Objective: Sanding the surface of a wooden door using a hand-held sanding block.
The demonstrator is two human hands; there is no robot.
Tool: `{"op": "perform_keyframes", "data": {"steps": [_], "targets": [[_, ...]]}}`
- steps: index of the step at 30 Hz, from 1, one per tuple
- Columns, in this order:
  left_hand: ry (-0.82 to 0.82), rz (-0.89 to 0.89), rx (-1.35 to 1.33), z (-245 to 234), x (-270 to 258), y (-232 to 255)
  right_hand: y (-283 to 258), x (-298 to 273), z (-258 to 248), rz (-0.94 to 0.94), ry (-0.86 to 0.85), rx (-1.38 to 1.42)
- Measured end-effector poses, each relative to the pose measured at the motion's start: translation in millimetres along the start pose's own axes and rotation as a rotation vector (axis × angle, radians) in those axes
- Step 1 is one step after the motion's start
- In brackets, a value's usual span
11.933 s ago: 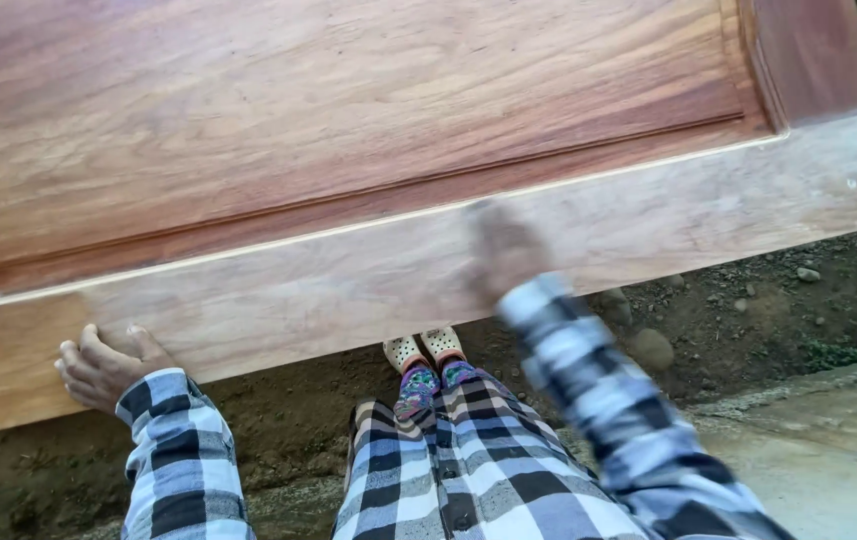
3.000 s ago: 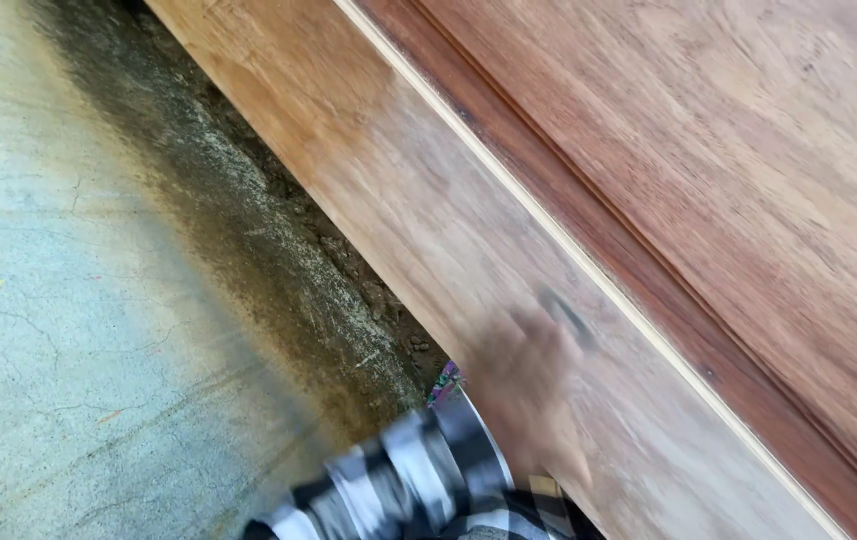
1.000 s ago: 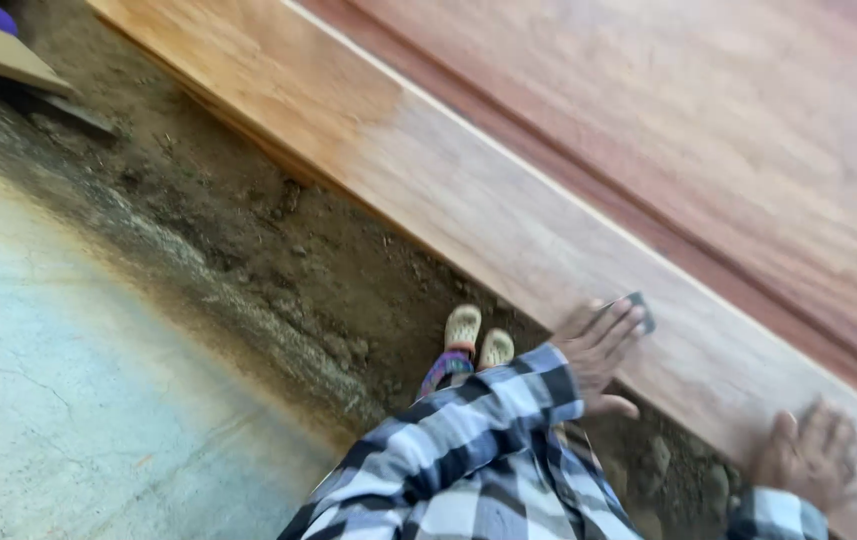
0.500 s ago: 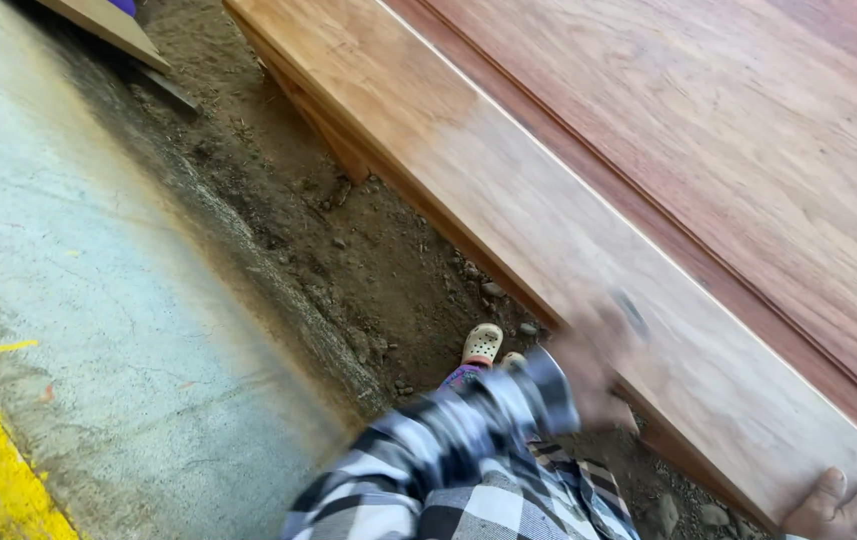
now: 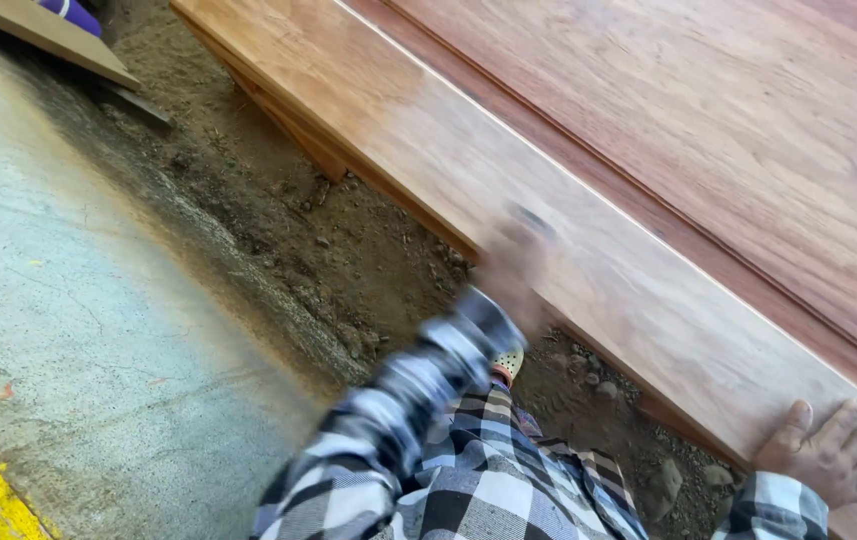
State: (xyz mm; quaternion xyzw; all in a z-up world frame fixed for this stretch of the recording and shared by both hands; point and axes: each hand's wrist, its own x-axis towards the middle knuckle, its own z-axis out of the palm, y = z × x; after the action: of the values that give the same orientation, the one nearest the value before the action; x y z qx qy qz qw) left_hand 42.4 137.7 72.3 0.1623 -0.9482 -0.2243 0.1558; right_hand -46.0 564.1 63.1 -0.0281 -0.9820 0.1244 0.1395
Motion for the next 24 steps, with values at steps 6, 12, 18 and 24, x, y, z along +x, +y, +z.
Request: {"op": "perform_keyframes", "data": {"steps": [6, 12, 18, 24], "targets": [[-0.395, 0.635, -0.445, 34, -53, 87, 7, 8, 3, -0.011, 0.000, -0.001], [-0.076, 0.174, 0.207, 7, 21, -102, 7, 2, -1, 0.037, -0.039, -0.038], [-0.401, -0.335, 0.388, 11, 60, 59, 10, 6, 0, 0.058, -0.016, -0.054], [-0.745, 0.634, 0.101, 115, 18, 201, 6, 14, 4, 0.067, -0.054, -0.062]]}}
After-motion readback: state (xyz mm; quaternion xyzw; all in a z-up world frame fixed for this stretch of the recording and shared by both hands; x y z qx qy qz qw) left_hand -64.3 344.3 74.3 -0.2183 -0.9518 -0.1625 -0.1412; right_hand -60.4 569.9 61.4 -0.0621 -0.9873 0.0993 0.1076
